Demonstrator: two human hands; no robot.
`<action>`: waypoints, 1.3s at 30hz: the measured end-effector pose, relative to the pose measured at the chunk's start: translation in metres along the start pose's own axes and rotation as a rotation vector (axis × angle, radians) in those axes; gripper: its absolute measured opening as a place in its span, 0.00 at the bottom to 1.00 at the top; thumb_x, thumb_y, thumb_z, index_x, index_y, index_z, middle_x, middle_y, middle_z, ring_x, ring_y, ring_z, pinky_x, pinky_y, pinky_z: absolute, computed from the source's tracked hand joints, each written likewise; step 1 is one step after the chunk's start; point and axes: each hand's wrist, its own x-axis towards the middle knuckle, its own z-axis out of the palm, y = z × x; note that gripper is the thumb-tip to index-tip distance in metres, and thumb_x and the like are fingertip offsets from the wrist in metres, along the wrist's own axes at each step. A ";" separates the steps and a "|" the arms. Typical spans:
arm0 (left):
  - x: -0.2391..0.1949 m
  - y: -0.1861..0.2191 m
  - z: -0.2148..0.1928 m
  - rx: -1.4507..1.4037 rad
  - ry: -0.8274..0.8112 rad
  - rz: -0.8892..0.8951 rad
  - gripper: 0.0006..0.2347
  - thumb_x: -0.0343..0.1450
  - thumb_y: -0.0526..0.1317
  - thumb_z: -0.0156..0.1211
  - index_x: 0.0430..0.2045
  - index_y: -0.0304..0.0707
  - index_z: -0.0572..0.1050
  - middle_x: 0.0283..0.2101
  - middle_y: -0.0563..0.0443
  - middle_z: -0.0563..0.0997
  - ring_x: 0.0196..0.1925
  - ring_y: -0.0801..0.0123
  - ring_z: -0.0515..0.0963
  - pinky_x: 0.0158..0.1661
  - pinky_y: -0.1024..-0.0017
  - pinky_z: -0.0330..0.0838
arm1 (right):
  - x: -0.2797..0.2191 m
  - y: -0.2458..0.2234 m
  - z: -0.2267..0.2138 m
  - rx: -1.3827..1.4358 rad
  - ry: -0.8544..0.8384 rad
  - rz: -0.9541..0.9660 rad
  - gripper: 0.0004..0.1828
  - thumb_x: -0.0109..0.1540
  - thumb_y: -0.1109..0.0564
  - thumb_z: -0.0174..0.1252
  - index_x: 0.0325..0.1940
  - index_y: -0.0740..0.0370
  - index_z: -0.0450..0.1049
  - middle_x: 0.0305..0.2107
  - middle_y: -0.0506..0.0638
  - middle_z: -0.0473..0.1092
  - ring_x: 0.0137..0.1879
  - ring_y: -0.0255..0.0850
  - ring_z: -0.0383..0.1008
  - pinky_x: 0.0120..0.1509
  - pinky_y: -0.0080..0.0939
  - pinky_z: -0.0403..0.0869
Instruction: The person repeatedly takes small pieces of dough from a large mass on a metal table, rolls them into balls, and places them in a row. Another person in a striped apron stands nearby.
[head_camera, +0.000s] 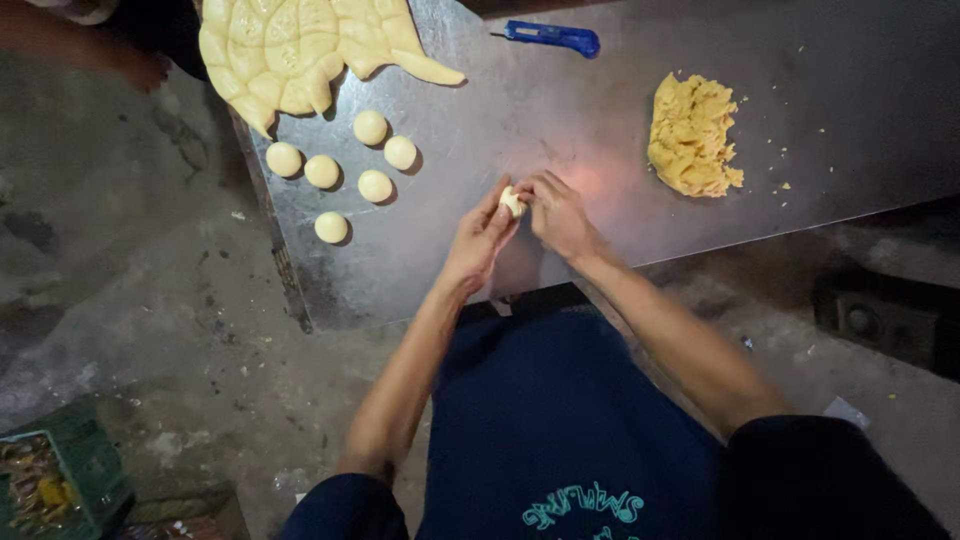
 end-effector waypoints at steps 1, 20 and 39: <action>0.001 -0.006 -0.001 0.076 0.013 0.053 0.24 0.77 0.40 0.56 0.70 0.38 0.60 0.60 0.50 0.74 0.58 0.72 0.76 0.60 0.71 0.72 | -0.009 0.007 0.005 0.031 -0.007 0.022 0.10 0.63 0.72 0.53 0.46 0.67 0.74 0.41 0.58 0.74 0.47 0.48 0.78 0.53 0.40 0.78; -0.077 0.036 -0.045 1.180 0.262 0.614 0.24 0.77 0.35 0.54 0.70 0.29 0.58 0.74 0.25 0.56 0.77 0.37 0.54 0.73 0.52 0.50 | 0.013 0.011 0.023 -0.481 -0.639 -0.291 0.33 0.66 0.51 0.50 0.74 0.68 0.58 0.72 0.64 0.52 0.79 0.61 0.46 0.81 0.61 0.45; -0.206 0.092 -0.167 0.764 0.496 0.504 0.10 0.78 0.31 0.51 0.53 0.29 0.74 0.62 0.43 0.75 0.63 0.63 0.75 0.64 0.67 0.67 | 0.019 0.034 0.052 -0.519 -0.437 -0.177 0.11 0.63 0.53 0.59 0.41 0.65 0.73 0.42 0.62 0.70 0.54 0.58 0.69 0.64 0.57 0.67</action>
